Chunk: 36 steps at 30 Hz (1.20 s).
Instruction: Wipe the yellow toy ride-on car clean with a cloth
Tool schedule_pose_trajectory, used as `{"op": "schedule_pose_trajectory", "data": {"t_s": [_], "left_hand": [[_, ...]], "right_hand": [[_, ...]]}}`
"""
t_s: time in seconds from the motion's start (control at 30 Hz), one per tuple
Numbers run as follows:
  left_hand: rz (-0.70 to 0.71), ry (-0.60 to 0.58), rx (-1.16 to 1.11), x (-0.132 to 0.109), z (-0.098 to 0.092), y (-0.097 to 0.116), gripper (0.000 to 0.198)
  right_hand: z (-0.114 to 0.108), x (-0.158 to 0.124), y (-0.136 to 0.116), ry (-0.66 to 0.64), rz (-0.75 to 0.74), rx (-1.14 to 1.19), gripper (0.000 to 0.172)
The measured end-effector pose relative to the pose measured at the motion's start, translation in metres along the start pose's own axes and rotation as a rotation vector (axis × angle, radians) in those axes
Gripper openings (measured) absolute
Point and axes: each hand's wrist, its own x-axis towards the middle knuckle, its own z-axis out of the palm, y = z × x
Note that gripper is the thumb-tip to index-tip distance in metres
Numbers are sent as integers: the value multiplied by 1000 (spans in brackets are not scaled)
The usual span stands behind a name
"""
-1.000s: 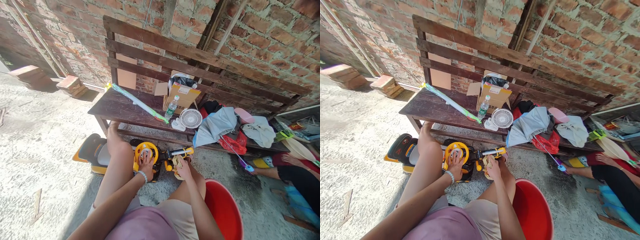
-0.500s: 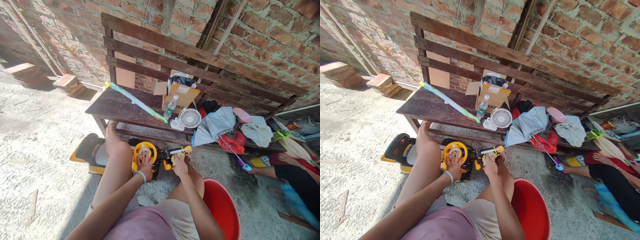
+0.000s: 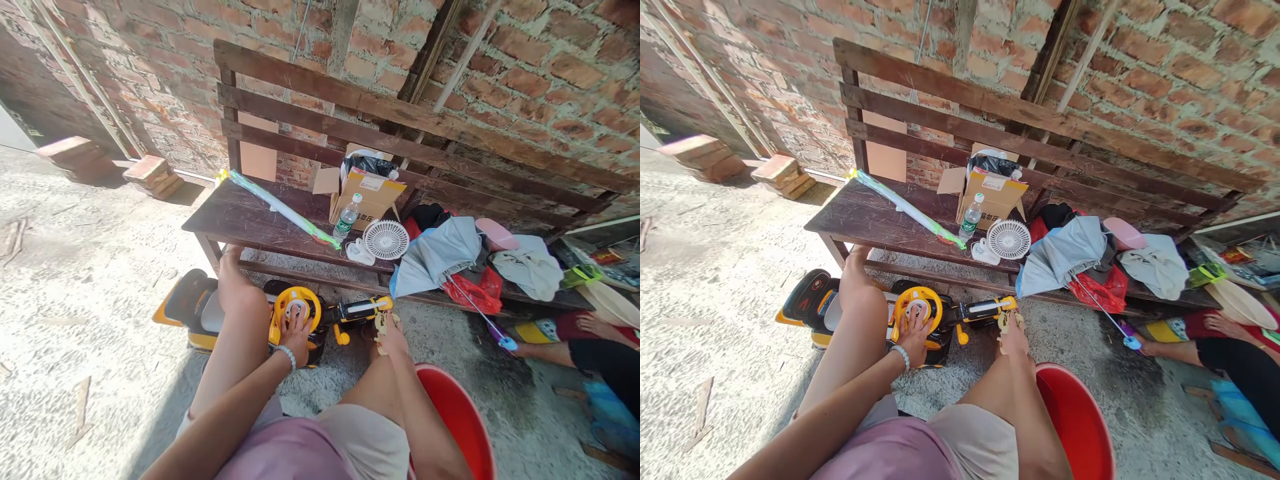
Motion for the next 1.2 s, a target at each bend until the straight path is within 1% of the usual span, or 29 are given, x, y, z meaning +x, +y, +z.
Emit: {"op": "schedule_pose_trajectory", "data": {"t_s": [0.07, 0.1, 0.17, 0.23, 0.3, 0.37, 0.43, 0.5, 0.53, 0.63, 0.73, 0.77, 0.8, 0.83, 0.9, 0.97, 1.0, 1.07, 1.2], "left_hand": [[-19, 3, 4, 0, -2, 3, 92], [-27, 0, 6, 0, -3, 4, 92], [-36, -9, 9, 0, -3, 5, 91], [-32, -4, 6, 1, -2, 4, 90], [-23, 11, 0, 2, 0, 2, 90], [-18, 22, -1, 2, 3, 0, 91], [-20, 28, -4, 3, 5, -2, 92], [-16, 34, -13, 3, 6, -3, 92], [-14, 34, -17, 3, 6, -3, 92], [-15, 23, -21, 3, 6, -2, 93], [-24, 12, -13, 3, 5, -1, 93], [-29, 9, -8, 3, 4, -1, 93], [-33, 8, -2, 3, 4, 0, 93], [-34, 10, 4, 2, 3, 0, 92], [-28, 15, 11, 1, 3, -1, 92], [-15, 14, 15, 0, 3, -1, 91], [-13, 13, 18, -1, 3, -1, 91], [-19, 18, 25, -1, 4, 0, 90], [-51, 43, 21, 1, 8, 1, 86]], "right_hand": [[-4, 2, 3, 15, -60, 7, 81], [-4, 2, -1, 22, -75, 14, 81], [-1, -5, -16, 35, -64, 42, 80], [6, -16, -38, 44, -36, 71, 81], [14, -31, -56, 41, -60, 74, 84], [20, -45, -65, 12, -143, 68, 86], [20, -55, -61, -35, -261, 88, 84], [11, -58, -49, -53, -338, 144, 79], [3, -57, -42, -35, -341, 177, 76], [-30, -46, -28, 114, -249, 278, 68], [-64, -29, -33, 275, -215, 345, 67], [-72, -23, -38, 306, -214, 345, 68], [-78, -17, -45, 306, -203, 324, 69], [-81, -11, -52, 279, -181, 287, 70], [-80, 0, -65, 185, -123, 205, 69], [-74, 8, -74, 88, -82, 133, 61], [-71, 11, -75, 60, -76, 100, 56], [-67, 16, -74, 15, -90, 28, 50], [-68, 14, -74, -40, -173, -49, 49]]}}
